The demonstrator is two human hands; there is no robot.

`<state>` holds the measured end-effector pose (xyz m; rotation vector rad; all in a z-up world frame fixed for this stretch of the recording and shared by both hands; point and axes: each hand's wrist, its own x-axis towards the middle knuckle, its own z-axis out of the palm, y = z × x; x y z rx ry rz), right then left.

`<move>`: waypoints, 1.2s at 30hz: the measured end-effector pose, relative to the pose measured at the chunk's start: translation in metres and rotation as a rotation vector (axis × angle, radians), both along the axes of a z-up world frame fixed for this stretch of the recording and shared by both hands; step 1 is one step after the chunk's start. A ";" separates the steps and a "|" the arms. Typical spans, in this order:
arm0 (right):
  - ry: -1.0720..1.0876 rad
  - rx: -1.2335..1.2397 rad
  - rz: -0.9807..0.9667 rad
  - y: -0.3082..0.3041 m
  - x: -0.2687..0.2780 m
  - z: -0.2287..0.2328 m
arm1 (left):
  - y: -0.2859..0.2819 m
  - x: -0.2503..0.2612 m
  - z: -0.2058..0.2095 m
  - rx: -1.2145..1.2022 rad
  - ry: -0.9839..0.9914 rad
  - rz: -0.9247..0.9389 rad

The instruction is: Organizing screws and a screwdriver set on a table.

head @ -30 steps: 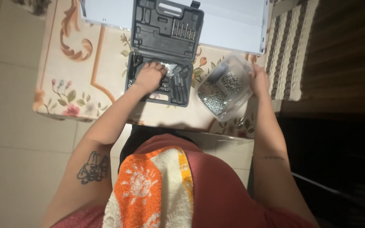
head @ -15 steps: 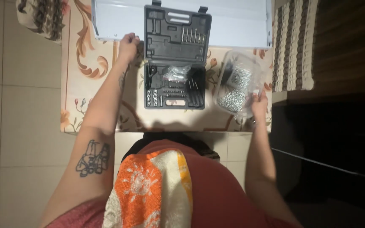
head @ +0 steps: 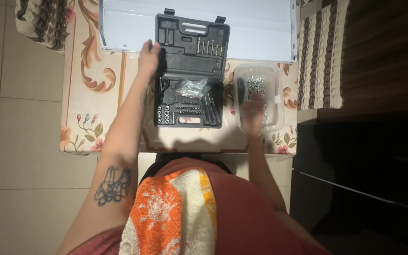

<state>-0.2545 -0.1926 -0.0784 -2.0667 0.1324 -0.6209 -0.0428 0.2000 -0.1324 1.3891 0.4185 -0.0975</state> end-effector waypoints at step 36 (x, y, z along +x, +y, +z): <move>0.501 0.657 0.655 0.031 -0.016 0.007 | 0.024 -0.204 0.085 0.531 -0.343 -0.354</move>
